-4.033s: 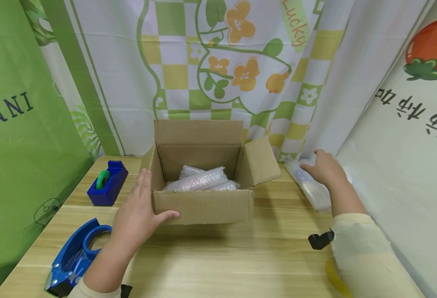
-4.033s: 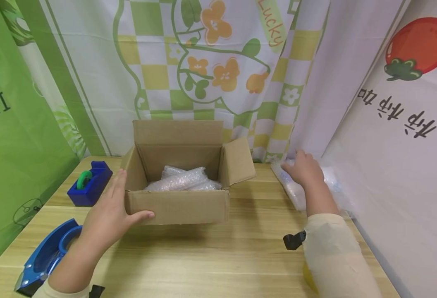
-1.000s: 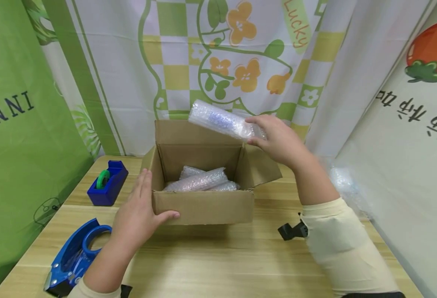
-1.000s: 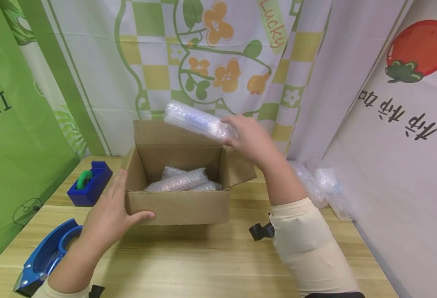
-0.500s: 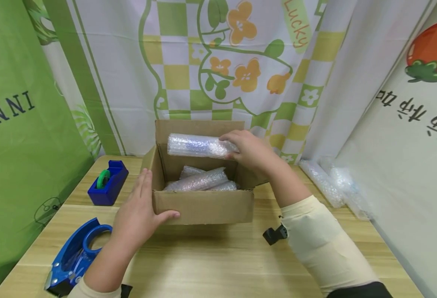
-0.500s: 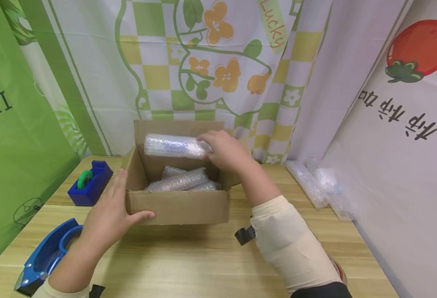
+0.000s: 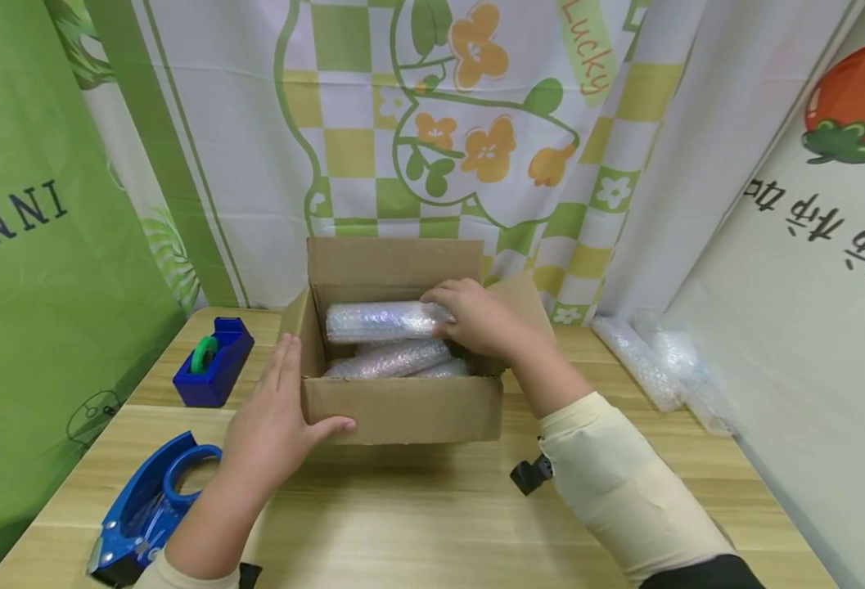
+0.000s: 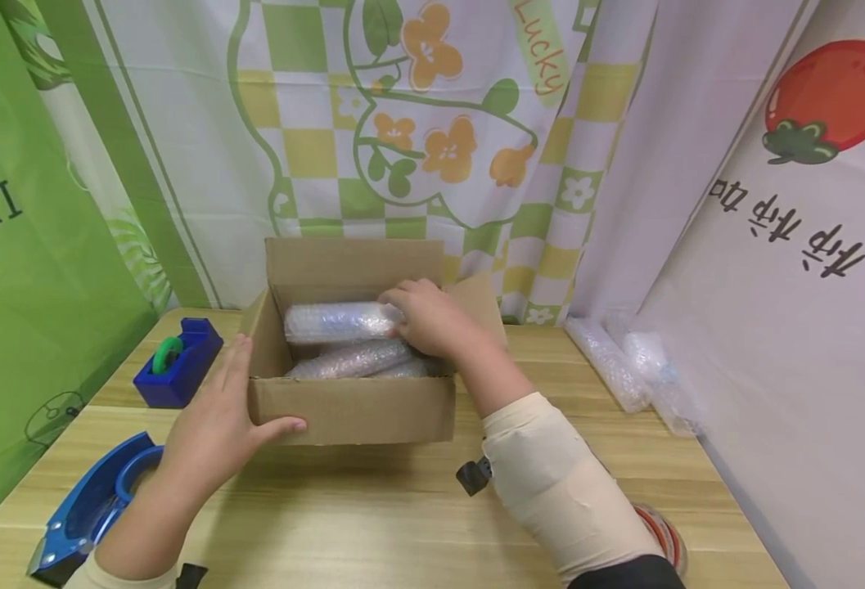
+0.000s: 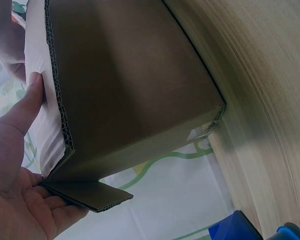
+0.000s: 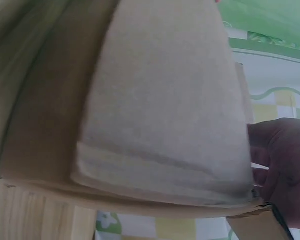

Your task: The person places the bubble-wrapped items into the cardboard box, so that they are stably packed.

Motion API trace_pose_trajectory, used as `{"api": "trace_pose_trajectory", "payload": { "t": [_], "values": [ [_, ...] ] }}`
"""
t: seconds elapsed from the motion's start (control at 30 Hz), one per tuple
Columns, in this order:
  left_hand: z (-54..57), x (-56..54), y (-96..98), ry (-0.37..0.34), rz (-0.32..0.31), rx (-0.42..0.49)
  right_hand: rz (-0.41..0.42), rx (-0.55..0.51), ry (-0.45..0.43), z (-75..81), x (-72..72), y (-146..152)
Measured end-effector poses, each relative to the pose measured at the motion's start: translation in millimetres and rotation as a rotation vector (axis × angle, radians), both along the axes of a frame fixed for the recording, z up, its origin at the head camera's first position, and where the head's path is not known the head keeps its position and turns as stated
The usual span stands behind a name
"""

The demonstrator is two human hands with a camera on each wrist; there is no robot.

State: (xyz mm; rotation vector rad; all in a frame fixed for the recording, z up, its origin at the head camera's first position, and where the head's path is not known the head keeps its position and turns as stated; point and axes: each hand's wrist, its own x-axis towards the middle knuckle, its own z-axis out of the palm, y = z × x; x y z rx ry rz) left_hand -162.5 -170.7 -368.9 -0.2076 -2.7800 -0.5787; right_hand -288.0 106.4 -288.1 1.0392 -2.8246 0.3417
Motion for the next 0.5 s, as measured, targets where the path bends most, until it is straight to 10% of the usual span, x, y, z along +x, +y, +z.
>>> {"api": "trace_pose_trajectory", "payload": {
  "t": [0.5],
  "values": [
    [0.2,-0.6,0.0,-0.007,0.003,0.002,-0.151,-0.109,0.000,21.2,1.3,33]
  ]
}}
